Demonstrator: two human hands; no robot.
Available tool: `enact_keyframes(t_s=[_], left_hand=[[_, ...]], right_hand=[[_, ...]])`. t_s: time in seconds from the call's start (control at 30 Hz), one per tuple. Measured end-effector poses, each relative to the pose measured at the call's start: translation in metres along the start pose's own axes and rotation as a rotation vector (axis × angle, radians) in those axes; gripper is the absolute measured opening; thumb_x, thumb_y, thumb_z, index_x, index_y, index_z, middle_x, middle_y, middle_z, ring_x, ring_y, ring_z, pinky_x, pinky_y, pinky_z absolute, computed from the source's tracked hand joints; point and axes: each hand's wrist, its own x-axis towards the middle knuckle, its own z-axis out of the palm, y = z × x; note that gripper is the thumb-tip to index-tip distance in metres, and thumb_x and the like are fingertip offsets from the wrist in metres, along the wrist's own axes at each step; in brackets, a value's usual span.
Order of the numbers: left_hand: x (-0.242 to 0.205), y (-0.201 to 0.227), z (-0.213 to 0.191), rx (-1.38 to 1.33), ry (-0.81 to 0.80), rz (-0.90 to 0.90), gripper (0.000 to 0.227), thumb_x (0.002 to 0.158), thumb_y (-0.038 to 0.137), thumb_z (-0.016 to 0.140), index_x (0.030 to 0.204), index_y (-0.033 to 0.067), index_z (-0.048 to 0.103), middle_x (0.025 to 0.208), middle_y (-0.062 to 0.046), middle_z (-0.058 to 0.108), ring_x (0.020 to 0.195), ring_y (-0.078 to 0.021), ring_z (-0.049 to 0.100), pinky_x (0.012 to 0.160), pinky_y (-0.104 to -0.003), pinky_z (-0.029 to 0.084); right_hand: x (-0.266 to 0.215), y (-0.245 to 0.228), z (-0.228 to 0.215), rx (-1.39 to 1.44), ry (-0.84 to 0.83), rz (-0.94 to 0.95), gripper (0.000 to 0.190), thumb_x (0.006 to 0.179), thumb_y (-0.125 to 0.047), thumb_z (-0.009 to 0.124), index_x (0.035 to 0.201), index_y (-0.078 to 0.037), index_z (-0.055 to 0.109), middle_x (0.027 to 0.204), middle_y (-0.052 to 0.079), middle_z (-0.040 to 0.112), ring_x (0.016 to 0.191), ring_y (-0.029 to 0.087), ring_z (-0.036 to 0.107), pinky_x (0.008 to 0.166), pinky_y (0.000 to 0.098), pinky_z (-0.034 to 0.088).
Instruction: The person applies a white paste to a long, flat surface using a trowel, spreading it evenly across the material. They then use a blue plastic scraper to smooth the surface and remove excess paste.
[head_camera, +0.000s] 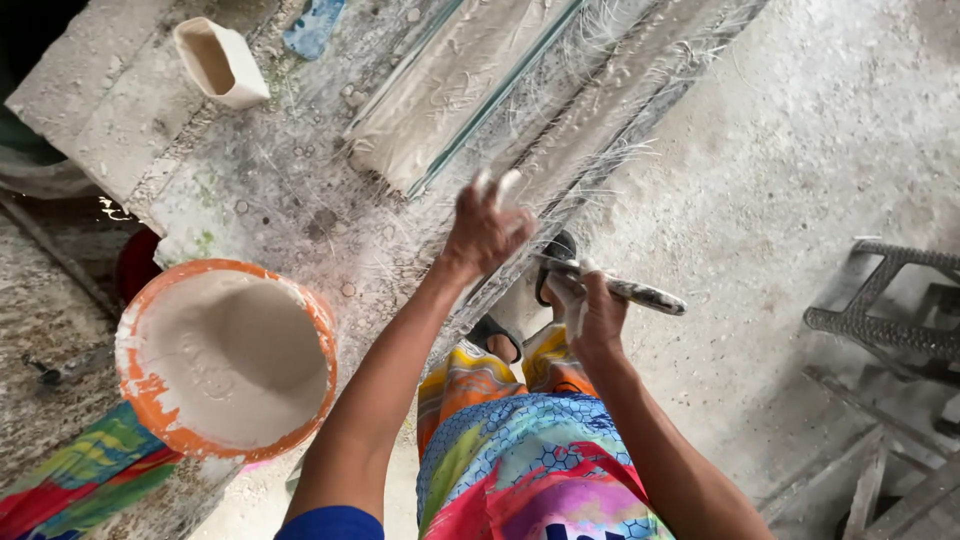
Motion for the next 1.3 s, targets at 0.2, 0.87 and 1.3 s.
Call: enact_keyframes(t_s=[0.2,0.87,1.3], left_hand=[[-0.068,-0.047,0.013,-0.159,0.195,-0.473,0.044,0.096,0.036,0.057,0.126,0.004,0.06,0.14,-0.02,0.055,0.139,-0.0396,0.049,0.123,-0.056,0.034],[-0.077,-0.009,0.053,0.138,-0.022,-0.019,0.073,0.105,0.049,0.05,0.16,0.004,0.032,0.168,-0.019,0.029,0.158,-0.0394,0.018,0.126,-0.063,0.013],[0.151,0.036,0.067,0.267,-0.053,0.0,0.069,0.107,0.047,0.044,0.162,0.0083,0.031,0.171,-0.014,0.025,0.159,-0.0358,0.016,0.128,-0.057,0.011]], right_hand=[[-0.004,0.031,0.024,-0.149,-0.089,0.163,0.02,0.09,-0.012,0.071,0.099,-0.001,0.056,0.098,0.015,0.071,0.092,0.029,0.076,0.089,0.0486,0.066],[0.065,0.05,0.011,-0.615,-0.08,-0.122,0.014,0.095,-0.011,0.073,0.096,-0.01,0.059,0.088,0.0,0.064,0.076,0.006,0.058,0.067,0.0239,0.052],[0.304,-0.123,0.018,-0.269,-0.116,-0.321,0.019,0.097,-0.004,0.074,0.097,-0.011,0.056,0.095,0.002,0.066,0.087,0.013,0.068,0.085,0.0359,0.065]])
